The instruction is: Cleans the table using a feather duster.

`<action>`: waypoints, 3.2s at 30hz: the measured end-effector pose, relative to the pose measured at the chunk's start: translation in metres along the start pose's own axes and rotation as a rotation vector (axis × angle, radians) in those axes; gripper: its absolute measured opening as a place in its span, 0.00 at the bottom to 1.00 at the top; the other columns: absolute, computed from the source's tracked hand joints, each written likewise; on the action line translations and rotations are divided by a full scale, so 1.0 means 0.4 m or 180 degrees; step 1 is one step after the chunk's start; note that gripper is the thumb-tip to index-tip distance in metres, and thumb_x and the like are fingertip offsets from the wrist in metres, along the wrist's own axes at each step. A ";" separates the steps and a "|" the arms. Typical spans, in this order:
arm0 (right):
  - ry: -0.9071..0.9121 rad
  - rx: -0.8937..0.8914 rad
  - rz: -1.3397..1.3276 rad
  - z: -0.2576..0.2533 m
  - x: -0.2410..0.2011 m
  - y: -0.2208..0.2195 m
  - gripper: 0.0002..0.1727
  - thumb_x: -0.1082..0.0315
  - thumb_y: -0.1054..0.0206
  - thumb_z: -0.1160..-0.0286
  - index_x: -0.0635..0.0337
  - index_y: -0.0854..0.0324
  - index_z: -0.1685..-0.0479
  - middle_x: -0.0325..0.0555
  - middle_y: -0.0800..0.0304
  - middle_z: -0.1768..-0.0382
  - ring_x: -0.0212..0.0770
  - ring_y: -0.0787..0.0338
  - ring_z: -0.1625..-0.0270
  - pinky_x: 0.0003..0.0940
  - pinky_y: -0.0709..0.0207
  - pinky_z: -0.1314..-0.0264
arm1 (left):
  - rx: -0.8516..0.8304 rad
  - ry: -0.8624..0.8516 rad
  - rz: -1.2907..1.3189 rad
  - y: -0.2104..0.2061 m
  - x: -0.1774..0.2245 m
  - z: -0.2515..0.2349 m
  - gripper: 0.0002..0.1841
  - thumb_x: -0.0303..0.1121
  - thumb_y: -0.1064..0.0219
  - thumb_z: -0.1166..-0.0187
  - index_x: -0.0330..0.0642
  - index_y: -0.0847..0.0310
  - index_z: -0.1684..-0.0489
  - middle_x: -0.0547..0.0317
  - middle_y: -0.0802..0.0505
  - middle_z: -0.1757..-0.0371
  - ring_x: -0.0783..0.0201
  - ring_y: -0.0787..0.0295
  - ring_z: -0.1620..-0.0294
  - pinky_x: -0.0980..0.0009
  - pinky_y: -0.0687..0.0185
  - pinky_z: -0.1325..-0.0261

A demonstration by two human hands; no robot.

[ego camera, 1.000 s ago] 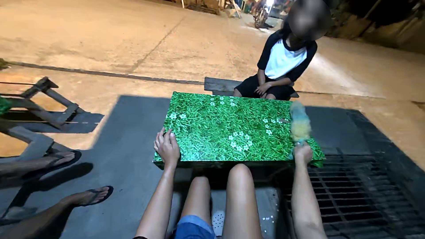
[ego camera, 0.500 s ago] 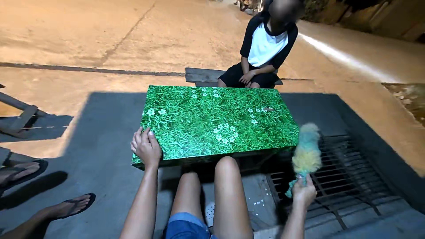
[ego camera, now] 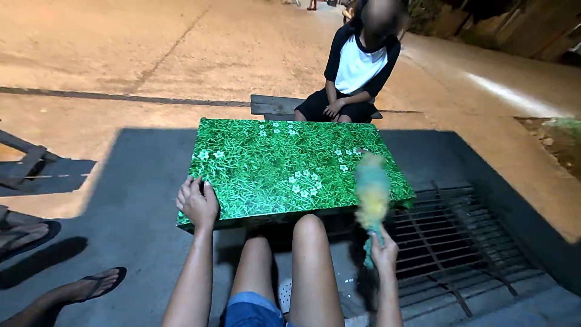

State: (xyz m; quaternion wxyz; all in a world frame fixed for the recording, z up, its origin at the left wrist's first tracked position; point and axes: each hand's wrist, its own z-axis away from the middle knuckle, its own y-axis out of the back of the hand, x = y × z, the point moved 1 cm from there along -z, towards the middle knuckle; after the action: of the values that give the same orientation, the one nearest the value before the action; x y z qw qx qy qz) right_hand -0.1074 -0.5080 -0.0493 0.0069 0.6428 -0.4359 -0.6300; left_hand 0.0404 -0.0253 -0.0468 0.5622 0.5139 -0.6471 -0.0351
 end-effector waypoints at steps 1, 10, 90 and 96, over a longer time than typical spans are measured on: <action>0.0112 -0.0243 -0.0223 0.000 0.001 -0.005 0.21 0.75 0.35 0.19 0.73 0.20 0.28 0.67 0.12 0.32 0.54 0.09 0.31 0.47 0.22 0.22 | -0.0017 0.0017 -0.0021 -0.001 0.003 -0.001 0.26 0.47 0.50 0.10 0.43 0.19 0.25 0.42 0.26 0.14 0.36 0.37 0.12 0.33 0.56 0.12; -0.0307 0.0466 0.0344 -0.042 -0.022 -0.065 0.23 0.69 0.37 0.13 0.69 0.23 0.23 0.73 0.13 0.34 0.73 0.14 0.31 0.69 0.29 0.24 | -0.0071 0.0026 -0.0151 -0.001 0.005 0.002 0.25 0.46 0.48 0.10 0.41 0.20 0.24 0.39 0.26 0.14 0.34 0.35 0.13 0.32 0.55 0.12; 0.0455 -0.1863 0.0397 -0.257 -0.485 -0.504 0.24 0.61 0.38 0.12 0.52 0.23 0.18 0.62 0.13 0.31 0.64 0.15 0.27 0.65 0.26 0.23 | 0.0648 0.0079 0.0130 0.006 -0.001 0.009 0.31 0.49 0.60 0.08 0.40 0.32 0.14 0.39 0.38 0.07 0.35 0.52 0.05 0.34 0.66 0.08; 0.1630 -0.3616 0.0042 -0.201 -0.509 -0.535 0.24 0.65 0.38 0.12 0.63 0.24 0.20 0.60 0.19 0.23 0.51 0.21 0.18 0.49 0.35 0.11 | 0.0698 0.0034 0.0168 0.010 0.001 0.012 0.31 0.48 0.59 0.08 0.37 0.32 0.14 0.36 0.37 0.08 0.33 0.51 0.06 0.34 0.66 0.08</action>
State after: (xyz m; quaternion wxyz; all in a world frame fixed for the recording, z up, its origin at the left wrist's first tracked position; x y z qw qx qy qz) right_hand 0.1117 -0.3029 0.0115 0.4559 0.6667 -0.0212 -0.5893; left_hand 0.0341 -0.0263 -0.0457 0.5067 0.5552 -0.6574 0.0535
